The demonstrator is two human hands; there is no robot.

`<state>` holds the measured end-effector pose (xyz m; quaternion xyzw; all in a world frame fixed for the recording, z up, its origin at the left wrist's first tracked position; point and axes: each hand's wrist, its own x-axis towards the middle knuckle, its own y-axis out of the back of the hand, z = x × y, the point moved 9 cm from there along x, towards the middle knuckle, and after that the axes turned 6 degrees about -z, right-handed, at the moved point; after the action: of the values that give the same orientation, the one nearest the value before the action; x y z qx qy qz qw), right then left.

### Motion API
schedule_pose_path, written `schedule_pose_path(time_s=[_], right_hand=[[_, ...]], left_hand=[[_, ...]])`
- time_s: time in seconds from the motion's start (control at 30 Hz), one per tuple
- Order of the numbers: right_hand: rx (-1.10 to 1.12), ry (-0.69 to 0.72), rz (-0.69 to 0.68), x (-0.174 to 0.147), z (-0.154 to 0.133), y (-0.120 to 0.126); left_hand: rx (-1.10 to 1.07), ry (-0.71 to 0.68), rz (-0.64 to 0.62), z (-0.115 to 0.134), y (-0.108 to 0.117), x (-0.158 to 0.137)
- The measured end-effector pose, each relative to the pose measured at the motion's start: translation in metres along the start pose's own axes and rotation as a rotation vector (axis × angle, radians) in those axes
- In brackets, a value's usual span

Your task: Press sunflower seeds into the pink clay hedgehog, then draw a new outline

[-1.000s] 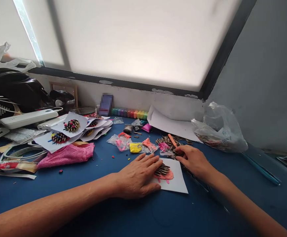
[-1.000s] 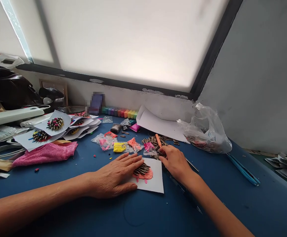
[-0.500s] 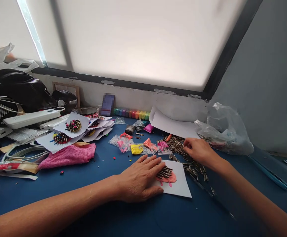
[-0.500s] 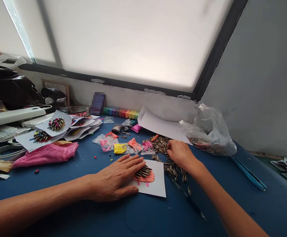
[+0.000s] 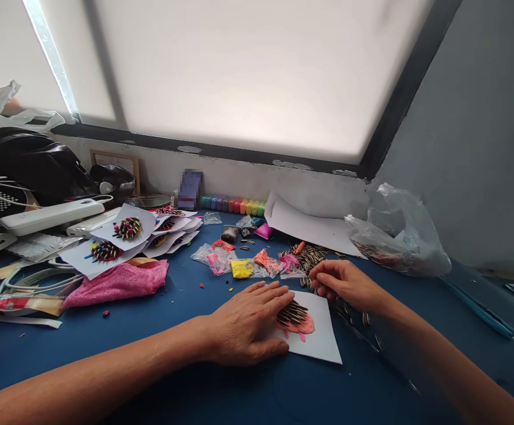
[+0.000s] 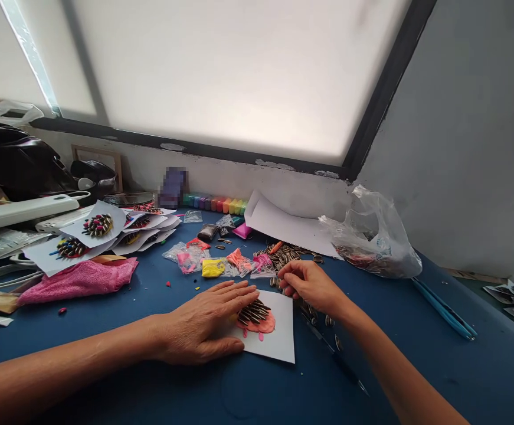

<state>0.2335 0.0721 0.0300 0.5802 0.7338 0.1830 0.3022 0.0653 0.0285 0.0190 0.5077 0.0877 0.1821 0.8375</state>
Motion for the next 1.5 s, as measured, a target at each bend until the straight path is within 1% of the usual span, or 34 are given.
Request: schedule_pose_path(time_s=[0.13,0.2,0.33,0.4,0.47,0.53,0.6,0.7,0.8,0.87,0.97,1.07,1.17,1.37,1.5], right_hand=[[0.092,0.003,-0.049,0.0,0.001,-0.012],[0.105,0.005,-0.039,0.003,0.003,-0.012],[0.09,0.034,0.105,0.005,0.005,0.005],[0.078,0.054,0.145,0.005,0.003,0.009],[0.063,0.07,0.111,0.006,-0.001,0.004],[0.032,0.088,0.058,0.009,-0.008,-0.006],[-0.013,0.11,0.052,0.016,-0.015,-0.014],[-0.072,0.148,0.115,0.031,-0.026,-0.014],[-0.119,0.174,0.202,0.038,-0.033,-0.002],[-0.165,0.162,0.272,0.033,-0.033,0.01],[-0.273,0.121,0.349,0.014,-0.029,0.024],[-0.368,0.099,0.371,-0.007,-0.023,0.026],[-0.445,0.093,0.39,-0.02,-0.018,0.024],[-0.568,0.114,0.443,-0.022,-0.012,0.027],[-0.643,0.156,0.438,-0.019,-0.015,0.019]], left_hand=[[-0.032,-0.019,-0.01,0.001,0.0,-0.002],[-0.039,-0.031,-0.002,0.002,0.0,-0.003],[-0.041,-0.033,0.013,0.001,0.0,-0.003],[-0.043,-0.034,0.019,0.001,0.0,-0.003],[-0.042,-0.035,0.019,0.001,0.001,-0.003],[-0.038,-0.033,0.013,0.002,0.001,-0.003],[-0.036,-0.034,0.009,0.003,0.001,-0.003],[-0.034,-0.032,0.002,0.004,0.002,-0.003],[-0.027,-0.026,-0.01,0.004,0.001,-0.003],[-0.021,-0.024,-0.009,0.003,0.001,-0.003],[-0.017,-0.022,-0.009,0.0,-0.001,-0.002],[-0.018,-0.037,-0.006,-0.001,-0.002,-0.002],[-0.014,-0.049,-0.023,0.0,-0.003,-0.001],[0.008,-0.025,-0.089,0.003,-0.006,-0.002],[0.018,-0.017,-0.099,0.002,-0.007,-0.002]])
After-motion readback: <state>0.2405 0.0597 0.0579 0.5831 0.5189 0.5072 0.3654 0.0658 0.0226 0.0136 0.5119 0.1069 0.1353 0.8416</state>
